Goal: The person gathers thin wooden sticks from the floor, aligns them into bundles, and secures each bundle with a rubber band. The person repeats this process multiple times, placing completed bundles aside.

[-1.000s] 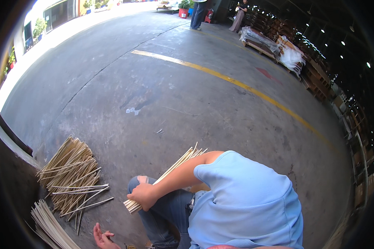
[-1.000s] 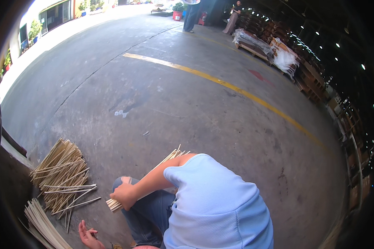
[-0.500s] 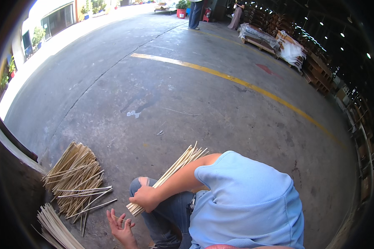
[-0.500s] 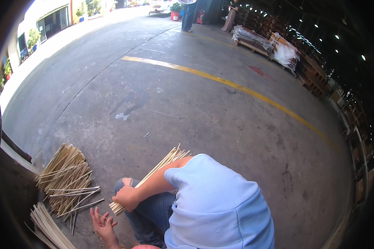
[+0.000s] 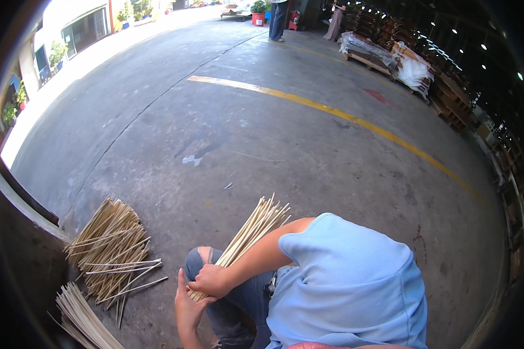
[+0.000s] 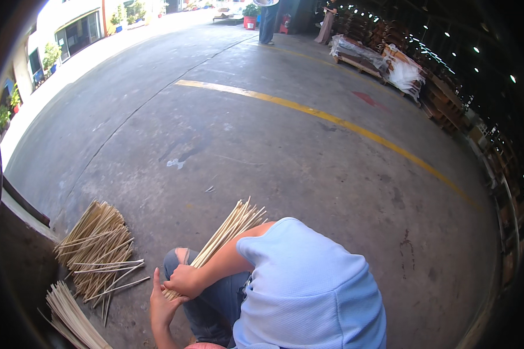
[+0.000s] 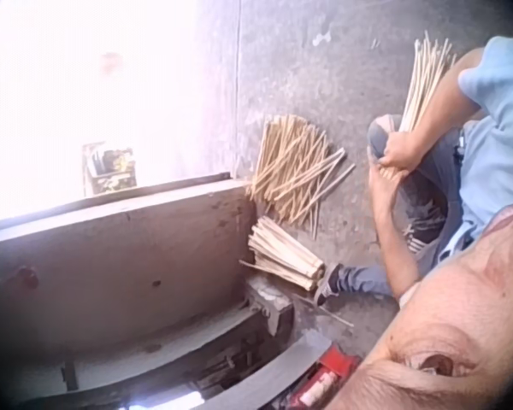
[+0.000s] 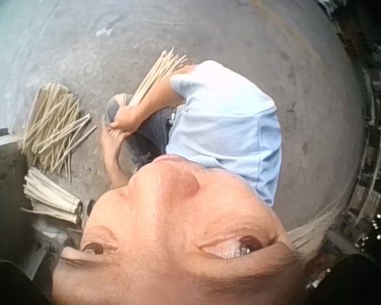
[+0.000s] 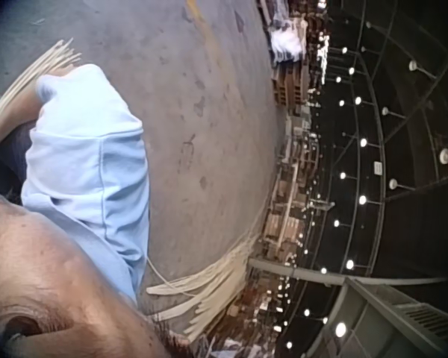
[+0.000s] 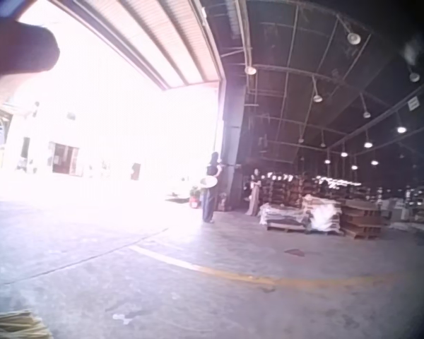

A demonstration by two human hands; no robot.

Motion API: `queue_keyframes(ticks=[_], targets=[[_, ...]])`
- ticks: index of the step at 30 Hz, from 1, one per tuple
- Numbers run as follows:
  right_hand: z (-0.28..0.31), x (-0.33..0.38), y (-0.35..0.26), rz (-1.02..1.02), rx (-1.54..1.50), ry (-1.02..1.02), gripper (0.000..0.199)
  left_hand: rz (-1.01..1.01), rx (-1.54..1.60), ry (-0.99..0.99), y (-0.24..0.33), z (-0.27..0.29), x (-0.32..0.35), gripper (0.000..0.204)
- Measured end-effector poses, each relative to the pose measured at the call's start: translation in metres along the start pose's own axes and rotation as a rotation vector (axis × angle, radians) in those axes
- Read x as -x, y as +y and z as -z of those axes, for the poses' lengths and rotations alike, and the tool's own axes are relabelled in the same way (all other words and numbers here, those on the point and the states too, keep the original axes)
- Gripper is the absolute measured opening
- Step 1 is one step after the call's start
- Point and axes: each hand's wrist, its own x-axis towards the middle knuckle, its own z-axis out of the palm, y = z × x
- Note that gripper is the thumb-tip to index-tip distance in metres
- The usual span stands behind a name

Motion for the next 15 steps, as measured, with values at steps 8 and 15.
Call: queue_keyframes(ticks=[8, 15], targets=[[-0.002, 0.010, 0.000, -0.025, -0.009, -0.028, 0.061, 0.153, 0.347, -0.188, -0.011, -0.004, -0.006, 0.137], [-0.009, -0.001, 0.012, 0.050, 0.028, 0.097, 0.051, 0.296, 0.594, -0.062, 0.002, -0.006, 0.002, 0.128]])
